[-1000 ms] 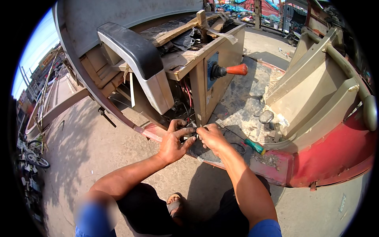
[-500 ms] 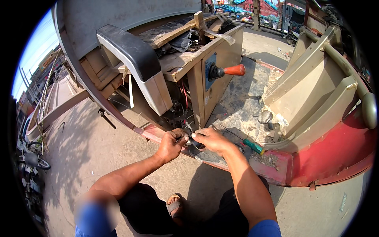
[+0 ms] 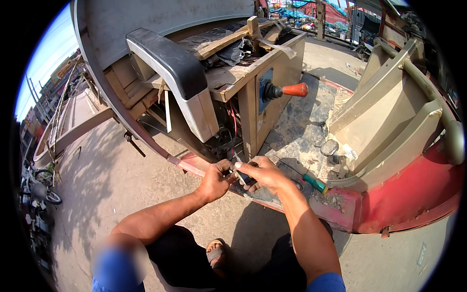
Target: The person strips the insulation from two wires, twists the exposed ends together, and wraps the connection with electrical tape. They then use a screwdriver to adjust components inside the vehicle's dashboard area.
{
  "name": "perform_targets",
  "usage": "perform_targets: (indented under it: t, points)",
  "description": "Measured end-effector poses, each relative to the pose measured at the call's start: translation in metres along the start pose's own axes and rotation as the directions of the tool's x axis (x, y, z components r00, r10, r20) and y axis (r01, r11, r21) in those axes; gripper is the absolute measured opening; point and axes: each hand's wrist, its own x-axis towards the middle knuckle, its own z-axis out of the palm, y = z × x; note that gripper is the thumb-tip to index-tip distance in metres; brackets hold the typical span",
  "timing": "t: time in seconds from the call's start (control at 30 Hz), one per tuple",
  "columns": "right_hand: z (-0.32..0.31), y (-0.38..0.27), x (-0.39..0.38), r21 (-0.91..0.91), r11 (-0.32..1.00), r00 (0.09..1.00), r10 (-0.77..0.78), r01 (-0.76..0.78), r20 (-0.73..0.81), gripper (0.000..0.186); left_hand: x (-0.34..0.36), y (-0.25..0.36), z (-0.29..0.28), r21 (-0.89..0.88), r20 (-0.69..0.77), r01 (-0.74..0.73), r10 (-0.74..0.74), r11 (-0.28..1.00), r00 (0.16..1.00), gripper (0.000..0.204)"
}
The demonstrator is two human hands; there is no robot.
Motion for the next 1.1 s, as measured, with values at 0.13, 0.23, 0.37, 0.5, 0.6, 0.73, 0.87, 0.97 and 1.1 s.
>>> perform_targets:
  t: [0.13,0.23,0.37,0.5,0.6,0.73,0.87,0.97,1.1]
  points:
    - [0.006,0.011,0.009,-0.095,0.989,0.982,-0.122,0.109,-0.142,0.071,-0.001,0.016,-0.005,0.008,0.098,-0.093,0.092,0.996,0.991,0.023]
    - [0.008,0.014,0.014,-0.254,0.960,0.952,-0.184,0.120,-0.246,0.077,-0.004,0.045,-0.013,-0.153,0.199,0.187,-0.155,0.970,0.968,0.030]
    - [0.016,0.013,0.014,-0.353,0.926,0.894,-0.267,0.135,-0.360,0.076,-0.003,0.049,-0.011,-0.116,0.171,0.271,-0.249,0.956,0.953,0.033]
    - [0.011,0.015,0.020,0.005,0.997,0.921,-0.073,0.081,-0.382,0.059,-0.001,0.037,-0.007,-0.249,0.145,0.307,-0.278,0.918,0.950,0.037]
    - [0.006,0.019,0.025,-0.047,0.999,0.963,0.007,-0.021,-0.268,0.040,0.000,0.037,-0.008,-0.314,0.186,0.402,-0.360,0.860,0.914,0.041]
    - [0.010,0.021,0.027,0.122,0.992,0.967,0.018,0.014,-0.255,0.030,0.002,0.039,-0.008,-0.399,0.156,0.460,-0.436,0.793,0.886,0.047]
    - [0.012,0.019,0.025,0.114,0.993,0.972,0.005,0.022,-0.237,0.028,0.004,0.028,-0.004,-0.367,0.063,0.504,-0.520,0.782,0.852,0.049]
    - [0.011,0.016,0.019,0.113,0.993,0.980,-0.006,0.030,-0.201,0.024,0.005,0.017,-0.001,-0.334,0.043,0.494,-0.510,0.803,0.859,0.044]
    - [0.008,0.018,0.018,0.112,0.993,0.982,-0.022,0.043,-0.185,0.025,0.006,0.025,-0.004,-0.104,0.051,0.445,-0.442,0.890,0.896,0.035]
